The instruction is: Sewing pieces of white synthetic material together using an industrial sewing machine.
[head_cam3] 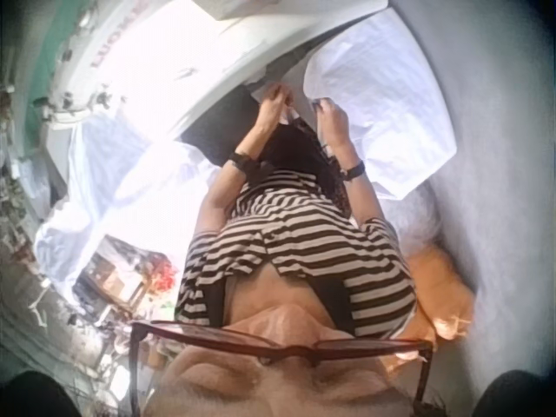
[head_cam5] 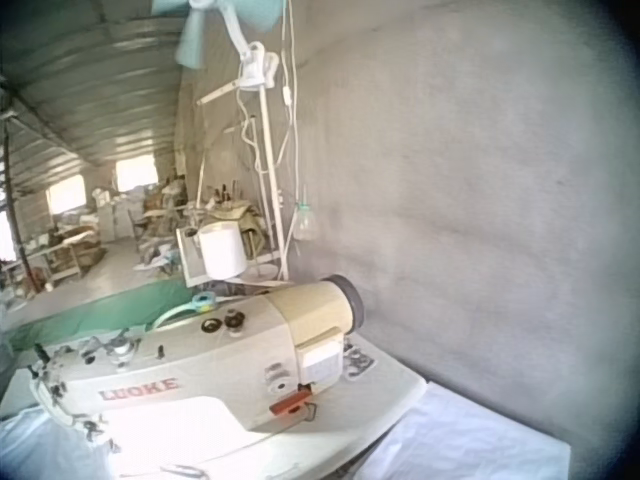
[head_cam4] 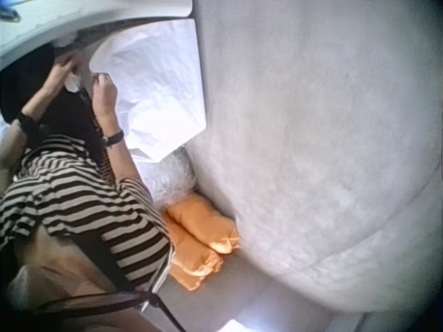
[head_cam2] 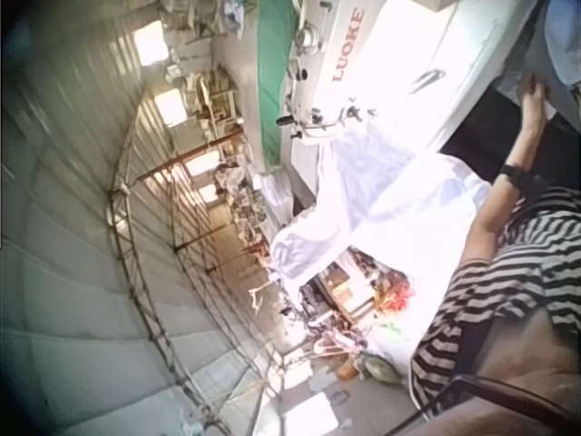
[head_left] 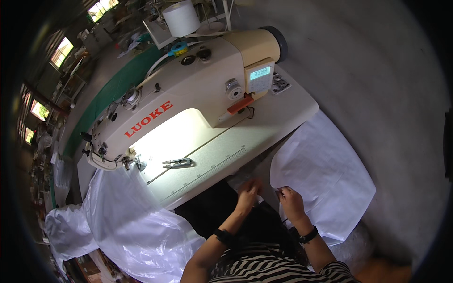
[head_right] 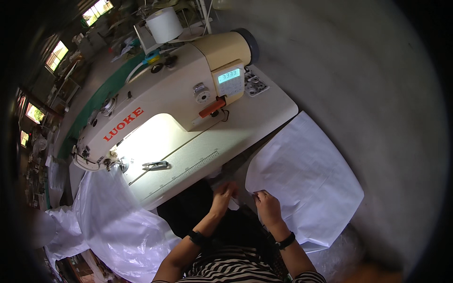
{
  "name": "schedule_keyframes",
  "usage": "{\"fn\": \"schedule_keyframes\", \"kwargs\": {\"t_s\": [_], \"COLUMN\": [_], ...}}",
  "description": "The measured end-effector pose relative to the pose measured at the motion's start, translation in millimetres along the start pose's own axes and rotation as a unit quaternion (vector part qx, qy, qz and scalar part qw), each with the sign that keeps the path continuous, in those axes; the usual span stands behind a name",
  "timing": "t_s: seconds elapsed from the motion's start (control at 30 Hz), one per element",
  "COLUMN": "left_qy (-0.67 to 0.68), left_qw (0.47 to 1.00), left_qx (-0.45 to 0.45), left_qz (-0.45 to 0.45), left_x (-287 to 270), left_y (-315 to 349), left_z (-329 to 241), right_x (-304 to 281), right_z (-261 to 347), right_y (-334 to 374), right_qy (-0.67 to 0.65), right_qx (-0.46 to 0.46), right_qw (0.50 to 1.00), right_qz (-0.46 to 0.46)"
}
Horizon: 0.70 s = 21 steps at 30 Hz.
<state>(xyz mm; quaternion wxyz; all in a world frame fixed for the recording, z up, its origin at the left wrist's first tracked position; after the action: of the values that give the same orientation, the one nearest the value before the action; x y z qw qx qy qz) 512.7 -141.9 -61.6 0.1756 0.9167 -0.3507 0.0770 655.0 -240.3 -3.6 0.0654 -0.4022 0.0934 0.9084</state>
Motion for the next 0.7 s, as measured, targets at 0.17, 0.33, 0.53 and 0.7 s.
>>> {"fn": "schedule_keyframes", "kwargs": {"t_s": [0.17, 0.33, 0.53, 0.7], "left_qy": [-0.123, -0.399, -0.567, -0.334], "left_qw": [0.991, 0.886, 0.804, 0.918], "left_qx": [0.050, 0.234, 0.047, 0.123], "left_qz": [0.033, 0.030, 0.171, 0.173], "left_x": [14, 48, 40, 45], "left_y": [20, 37, 10, 11], "left_z": [-25, -76, -59, -66], "right_x": [-18, -22, -28, -36], "right_z": [-7, -2, -19, -13], "right_y": [-1, -6, 0, 4], "right_qy": [-0.023, -0.076, -0.151, -0.217], "right_qx": [0.016, 0.002, -0.015, -0.024], "right_qw": [0.999, 0.997, 0.988, 0.976], "right_qz": [-0.019, -0.001, 0.039, 0.026]}}
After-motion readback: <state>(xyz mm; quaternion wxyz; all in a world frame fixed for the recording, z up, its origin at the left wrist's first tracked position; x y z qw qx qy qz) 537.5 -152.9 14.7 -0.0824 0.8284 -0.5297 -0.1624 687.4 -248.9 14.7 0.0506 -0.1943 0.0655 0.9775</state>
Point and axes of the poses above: each hand's wrist, its own y-axis away from the middle knuckle, its own x-axis out of the palm, z = x × y, the point moved 7 cm from there along -y, towards the middle knuckle, and after that the axes turned 15 degrees about z, right-handed, at the moved point
